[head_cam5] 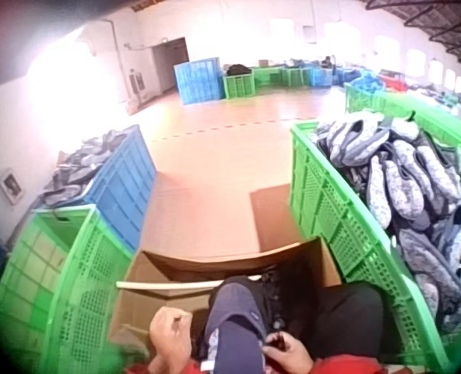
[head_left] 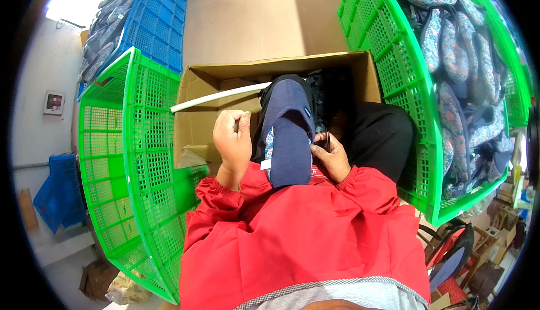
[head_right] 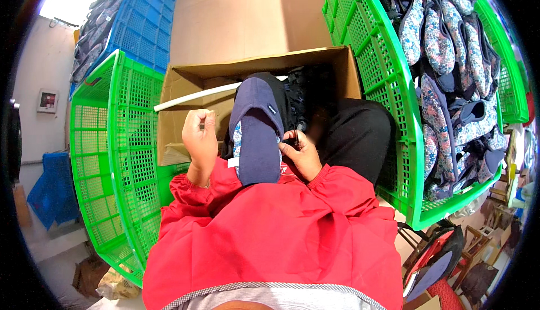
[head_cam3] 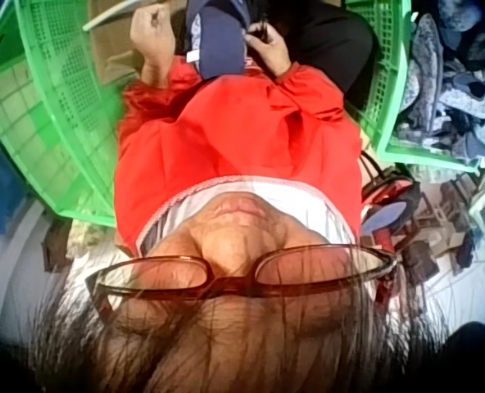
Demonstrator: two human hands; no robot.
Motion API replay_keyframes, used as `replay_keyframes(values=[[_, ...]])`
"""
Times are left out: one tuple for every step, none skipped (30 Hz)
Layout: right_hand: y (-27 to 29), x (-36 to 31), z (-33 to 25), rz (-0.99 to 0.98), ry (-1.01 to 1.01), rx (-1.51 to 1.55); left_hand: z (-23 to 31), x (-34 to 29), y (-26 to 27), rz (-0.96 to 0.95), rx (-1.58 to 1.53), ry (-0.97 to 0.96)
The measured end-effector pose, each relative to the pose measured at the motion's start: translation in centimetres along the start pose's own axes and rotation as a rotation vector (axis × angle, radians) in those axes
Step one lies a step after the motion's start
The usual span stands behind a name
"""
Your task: The person sits on the floor and uses scissors to trim loose threads and fabric edges from the heel and sides of floral-patterned slippers. They handle the slippers one at a time, turning them over to access different areas, and place the finished items into a cardboard box.
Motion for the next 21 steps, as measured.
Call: replay_keyframes(values=[[0.0, 0.0, -0.1, 0.0, 0.002, -0.007, -0.7, 0.0, 0.2, 0.0, -0.023, 0.06], [-0.1, 0.0, -0.2, 0.001, 0.004, -0.013, -1.2, -0.3, 0.4, -0.037, -0.043, 0.133], [0.0, -0.2, -0.3, 0.005, 0.007, -0.025, -1.3, -0.3, 0.6, -0.005, -0.005, 0.092], [0.0, -0.2, -0.2, 0.004, 0.01, -0.034, -1.3, -0.1, 0.6, 0.027, 0.032, 0.05], [0.0, 0.0, -0.1, 0.004, 0.012, -0.044, -1.3, -0.1, 0.6, 0.058, 0.068, 0.008], [0.1, 0.1, -0.1, 0.006, 0.01, -0.052, -1.4, -0.3, 0.4, 0.057, 0.022, 0.041], [0.2, 0.1, -0.1, 0.007, 0.018, -0.051, -1.6, -0.7, 0.1, 0.031, -0.08, 0.151], [0.1, 0.0, -0.1, 0.008, 0.026, -0.05, -1.5, -1.2, -0.2, 0.005, -0.182, 0.261], [0.0, 0.1, -0.2, 0.008, 0.037, -0.05, -1.6, -1.5, -0.5, -0.019, -0.284, 0.369], [-0.1, 0.0, -0.5, 0.005, 0.039, -0.057, -1.9, -2.0, -0.9, -0.069, -0.381, 0.443], [0.1, 0.0, -0.3, 0.002, 0.03, -0.041, -2.2, -2.5, -1.4, -0.12, -0.478, 0.517], [0.1, 0.0, -0.1, -0.001, 0.022, -0.025, -2.3, -2.8, -1.7, -0.17, -0.575, 0.59], [0.2, 0.0, 0.1, -0.004, 0.014, -0.009, -2.2, -3.0, -2.0, -0.195, -0.583, 0.602], [0.3, 0.0, 0.1, -0.008, 0.017, -0.011, -1.9, -3.3, -2.4, -0.22, -0.591, 0.615], [0.2, 0.1, 0.0, -0.011, 0.02, -0.014, -1.5, -3.6, -2.9, -0.244, -0.6, 0.628], [0.2, 0.1, 0.0, -0.015, 0.023, -0.017, -0.8, -3.7, -3.2, -0.259, -0.633, 0.635], [0.1, 0.0, -0.1, -0.018, 0.026, -0.008, -0.4, -3.8, -3.4, -0.308, -0.625, 0.654], [0.0, 0.0, -0.2, -0.023, 0.029, 0.001, 0.0, -3.8, -3.6, -0.355, -0.615, 0.672], [-0.1, 0.0, -0.4, -0.028, 0.033, 0.01, 0.2, -3.9, -3.8, -0.403, -0.605, 0.69], [-0.2, -0.1, -0.7, -0.034, 0.023, 0.008, -0.6, -4.4, -4.1, -0.402, -0.512, 0.627], [-0.3, -0.1, -0.8, -0.037, 0.023, 0.007, -0.5, -4.4, -4.0, -0.45, -0.455, 0.65]])
Point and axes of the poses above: each hand's wrist, its own x-axis towards the middle knuckle, its own y-axis out of the back of the hand, z = x × y, the point moved 4 cm from there along x, towards the middle knuckle, and after that the axes turned 1 degree about x, right-handed, at the moved point
